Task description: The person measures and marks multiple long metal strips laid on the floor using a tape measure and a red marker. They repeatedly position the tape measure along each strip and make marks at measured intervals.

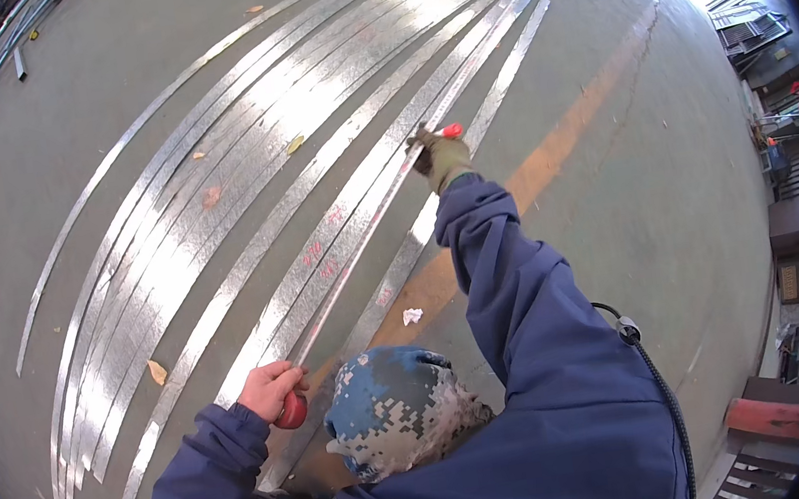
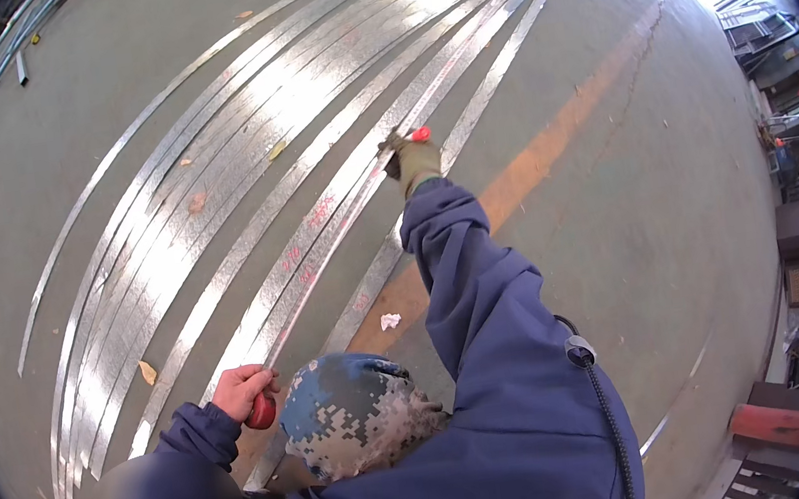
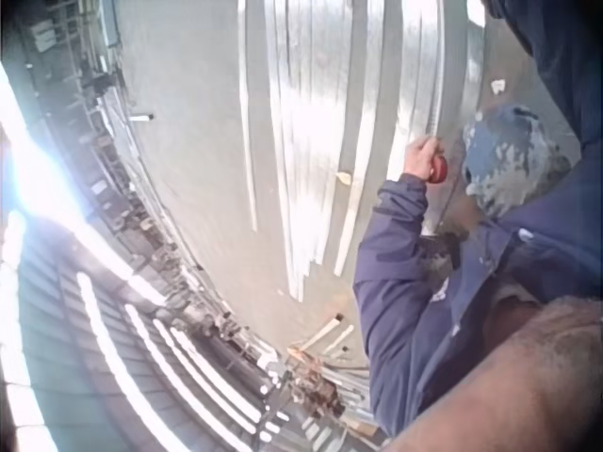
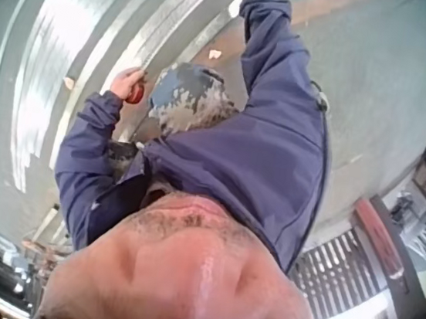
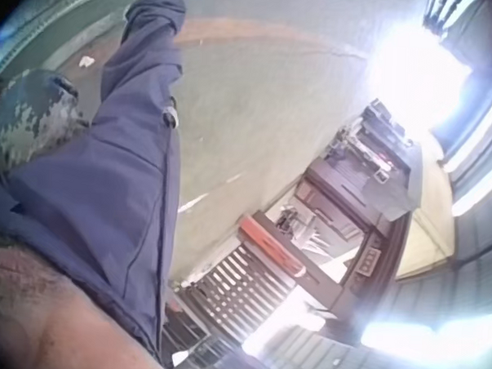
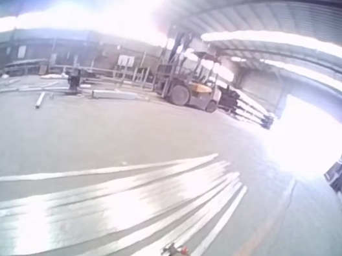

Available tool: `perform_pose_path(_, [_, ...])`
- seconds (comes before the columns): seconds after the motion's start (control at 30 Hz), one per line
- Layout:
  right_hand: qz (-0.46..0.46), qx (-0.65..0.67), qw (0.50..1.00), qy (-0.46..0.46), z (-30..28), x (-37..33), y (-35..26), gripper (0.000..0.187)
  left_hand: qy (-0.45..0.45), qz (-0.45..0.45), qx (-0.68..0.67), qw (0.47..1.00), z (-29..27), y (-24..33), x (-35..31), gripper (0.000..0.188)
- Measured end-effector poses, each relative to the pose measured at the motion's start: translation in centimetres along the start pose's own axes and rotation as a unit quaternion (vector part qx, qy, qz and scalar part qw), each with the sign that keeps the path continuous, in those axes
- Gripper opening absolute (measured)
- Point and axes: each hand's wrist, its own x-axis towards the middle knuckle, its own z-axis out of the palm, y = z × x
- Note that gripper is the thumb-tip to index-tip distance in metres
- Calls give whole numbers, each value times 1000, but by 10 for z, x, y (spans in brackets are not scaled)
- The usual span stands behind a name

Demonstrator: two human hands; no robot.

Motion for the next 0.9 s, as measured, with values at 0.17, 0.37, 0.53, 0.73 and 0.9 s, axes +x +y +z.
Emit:
perform_pose_path(0.17, [-24, -15, 998, -48, 13, -67, -1, 19, 24, 75, 66, 995, 15, 25, 33, 29])
perform_pose_path(0.37, [31, -8, 996, -81, 39, -128, 45, 33, 50, 85, -14, 995, 34, 47, 73, 28])
perform_pose_path(0.53, [-63, 65, 996, -3, 27, -24, 7, 27, 11, 31, 55, 998, 14, 22, 40, 27])
perform_pose_path(0.73, [-98, 112, 988, 35, 20, 28, -42, 22, 23, 60, 55, 996, 19, 33, 39, 25])
perform_pose_path(0.9, [-83, 117, 990, 5, 29, 11, -41, 29, 19, 135, 93, 986, 43, 97, 106, 25])
